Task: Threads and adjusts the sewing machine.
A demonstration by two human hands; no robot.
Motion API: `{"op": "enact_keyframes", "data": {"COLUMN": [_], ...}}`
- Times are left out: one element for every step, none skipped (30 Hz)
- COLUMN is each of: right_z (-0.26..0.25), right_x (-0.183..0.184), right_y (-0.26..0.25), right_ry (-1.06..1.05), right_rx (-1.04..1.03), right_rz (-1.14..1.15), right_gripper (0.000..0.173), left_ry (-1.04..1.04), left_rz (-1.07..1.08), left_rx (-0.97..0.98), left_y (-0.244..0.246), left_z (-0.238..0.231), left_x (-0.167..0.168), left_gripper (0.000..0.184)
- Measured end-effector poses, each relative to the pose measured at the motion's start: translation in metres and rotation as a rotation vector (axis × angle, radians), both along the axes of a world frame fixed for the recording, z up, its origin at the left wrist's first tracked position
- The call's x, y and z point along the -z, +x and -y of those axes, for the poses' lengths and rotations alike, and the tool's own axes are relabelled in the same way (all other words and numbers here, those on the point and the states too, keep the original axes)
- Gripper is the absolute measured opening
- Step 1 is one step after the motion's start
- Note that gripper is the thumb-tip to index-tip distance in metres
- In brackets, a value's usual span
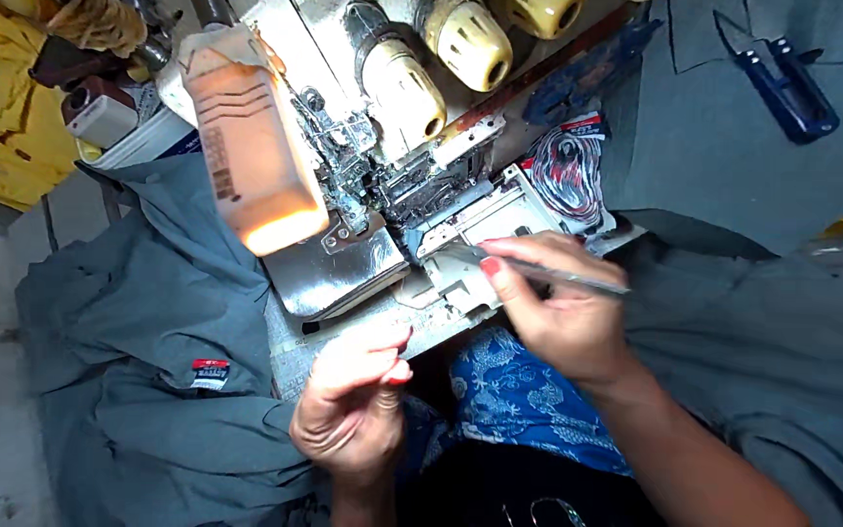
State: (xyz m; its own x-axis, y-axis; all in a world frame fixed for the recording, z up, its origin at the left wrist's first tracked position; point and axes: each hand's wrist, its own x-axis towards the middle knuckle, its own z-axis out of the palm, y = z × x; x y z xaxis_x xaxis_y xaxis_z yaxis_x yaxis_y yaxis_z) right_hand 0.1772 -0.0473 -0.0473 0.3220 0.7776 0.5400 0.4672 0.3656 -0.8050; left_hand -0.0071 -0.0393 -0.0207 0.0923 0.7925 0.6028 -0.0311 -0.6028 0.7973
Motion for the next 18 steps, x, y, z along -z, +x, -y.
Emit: {"op": "enact_keyframes", "data": {"right_z": [-0.001, -0.003, -0.006, -0.009, -0.011, -0.011, -0.008, -0.004, 0.001, 0.007, 0.012, 0.017, 0.021, 0.025, 0.027, 0.029, 0.029, 0.029], "right_x": [0.004, 0.008, 0.011, 0.014, 0.015, 0.015, 0.014, 0.013, 0.012, 0.011, 0.008, 0.003, -0.003, -0.009, -0.014, -0.018, -0.021, -0.023], "right_y": [-0.008, -0.014, -0.019, -0.022, -0.022, -0.021, -0.019, -0.016, -0.013, -0.01, -0.005, -0.001, 0.005, 0.011, 0.018, 0.024, 0.028, 0.03], "right_ry": [-0.001, 0.001, 0.003, 0.006, 0.007, 0.011, 0.021, 0.026, 0.021, 0.008, 0.001, 0.0, 0.006, 0.004, 0.001, 0.006, 0.034, 0.058], "right_rx": [0.0, -0.005, -0.012, -0.026, -0.054, -0.092, -0.133, -0.175, -0.211, -0.243, -0.257, -0.251, -0.236, -0.222, -0.224, -0.236, -0.255, -0.271], "right_rz": [0.021, 0.049, 0.081, 0.11, 0.126, 0.137, 0.158, 0.194, 0.243, 0.283, 0.288, 0.243, 0.162, 0.068, -0.044, -0.167, -0.291, -0.381], "right_gripper": [0.017, 0.018, 0.019, 0.019, 0.019, 0.018, 0.018, 0.018, 0.018, 0.019, 0.019, 0.018, 0.017, 0.015, 0.014, 0.015, 0.018, 0.02], "left_ry": [0.007, 0.012, 0.012, 0.011, 0.012, 0.014, 0.011, -0.002, -0.022, -0.048, -0.075, -0.106, -0.141, -0.175, -0.209, -0.243, -0.279, -0.313], "left_rz": [0.004, 0.002, -0.003, -0.007, -0.01, -0.016, -0.023, -0.021, -0.012, 0.002, 0.011, 0.018, 0.026, 0.039, 0.052, 0.072, 0.102, 0.138], "left_rx": [-0.006, -0.005, 0.003, 0.016, 0.034, 0.049, 0.06, 0.072, 0.084, 0.093, 0.105, 0.109, 0.113, 0.118, 0.126, 0.136, 0.148, 0.159], "left_y": [0.001, 0.002, 0.002, 0.003, 0.003, 0.003, 0.002, 0.001, 0.0, 0.001, 0.001, 0.003, 0.005, 0.007, 0.008, 0.009, 0.011, 0.012], "left_z": [-0.002, -0.003, -0.003, -0.002, -0.001, -0.001, -0.001, 0.0, 0.001, 0.001, 0.001, 0.001, 0.001, 0.001, 0.001, 0.0, -0.001, -0.002], "left_x": [-0.002, -0.003, -0.004, -0.004, -0.004, -0.004, -0.004, -0.003, -0.002, 0.0, 0.002, 0.004, 0.005, 0.006, 0.007, 0.007, 0.007, 0.007], "left_gripper": [0.012, 0.012, 0.012, 0.012, 0.012, 0.012, 0.012, 0.012, 0.011, 0.011, 0.012, 0.012, 0.013, 0.014, 0.014, 0.013, 0.011, 0.009]}}
